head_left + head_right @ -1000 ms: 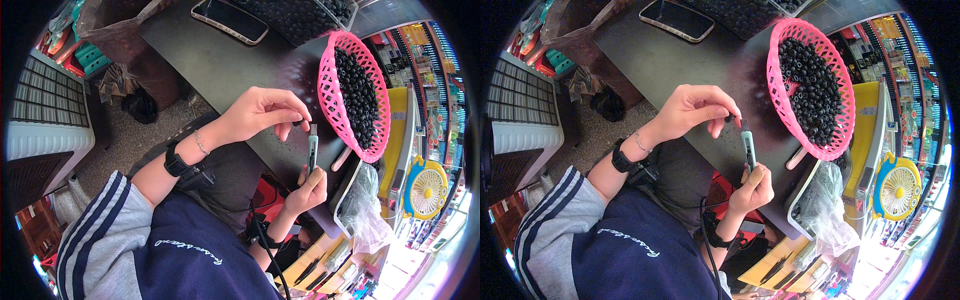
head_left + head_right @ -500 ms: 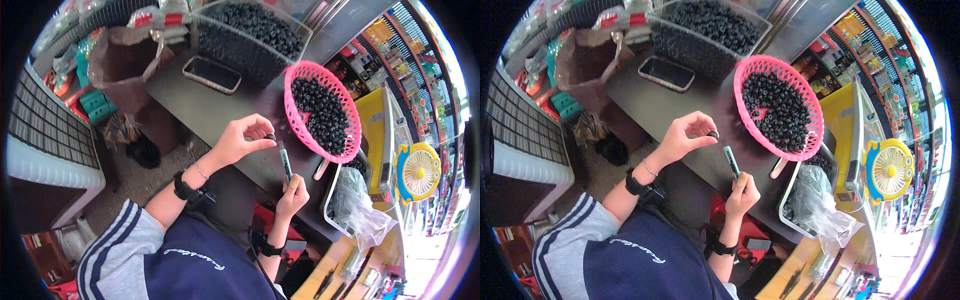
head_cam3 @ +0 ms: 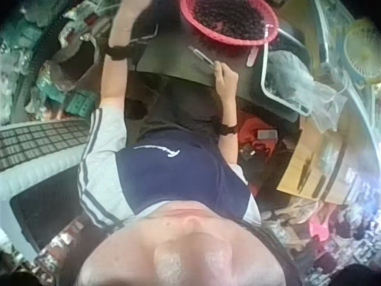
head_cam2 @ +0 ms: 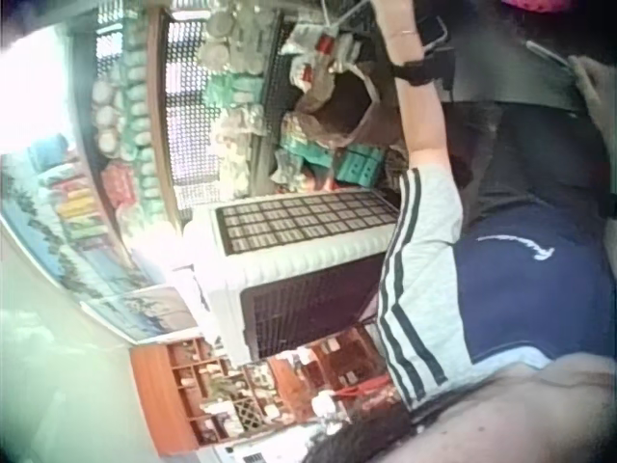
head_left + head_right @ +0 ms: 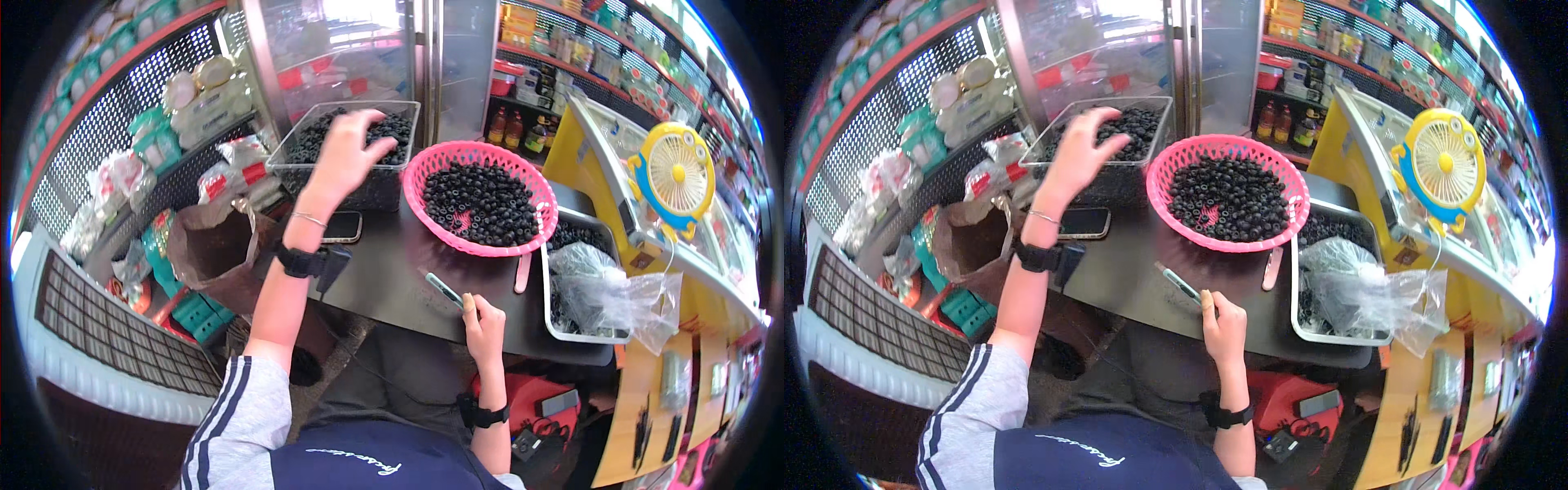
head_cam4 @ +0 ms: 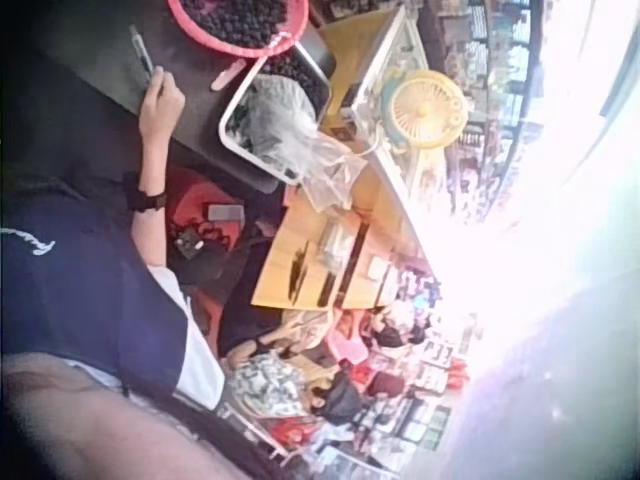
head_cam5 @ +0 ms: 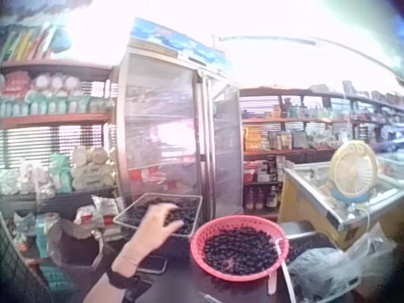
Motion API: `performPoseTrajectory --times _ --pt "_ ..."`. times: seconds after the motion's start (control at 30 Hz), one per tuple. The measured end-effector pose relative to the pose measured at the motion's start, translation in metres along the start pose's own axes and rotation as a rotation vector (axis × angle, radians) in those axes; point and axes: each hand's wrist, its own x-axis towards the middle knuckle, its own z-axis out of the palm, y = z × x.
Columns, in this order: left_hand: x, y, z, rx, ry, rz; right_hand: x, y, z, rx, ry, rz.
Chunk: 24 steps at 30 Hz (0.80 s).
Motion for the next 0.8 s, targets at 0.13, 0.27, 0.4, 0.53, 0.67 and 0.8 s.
performPoseTrajectory --times 0.13,0.27,0.4,0.53,0.67,0.8 --pt "0.001 0.038 0.076 -0.477 -0.679 0.089 0.001 -0.006 0.002 0.003 0.064 -0.06" --pt "-0.003 0.032 0.159 -0.399 -1.006 0.158 0.0 -0.003 0.002 0.01 0.031 -0.019" --pt "-0.012 0.014 0.2 -0.161 -1.085 0.231 0.002 -0.01 0.002 0.005 0.004 -0.023" --pt "-0.003 0.031 0.192 -0.075 -1.078 0.31 0.003 -0.005 0.001 -0.016 0.049 -0.002" --pt "0.0 0.037 0.151 -0.34 -0.542 0.22 0.005 -0.005 0.005 0.004 0.119 0.022" --pt "-0.036 0.064 0.066 -0.557 -0.357 -0.018 0.005 -0.011 0.005 -0.061 0.088 0.072"
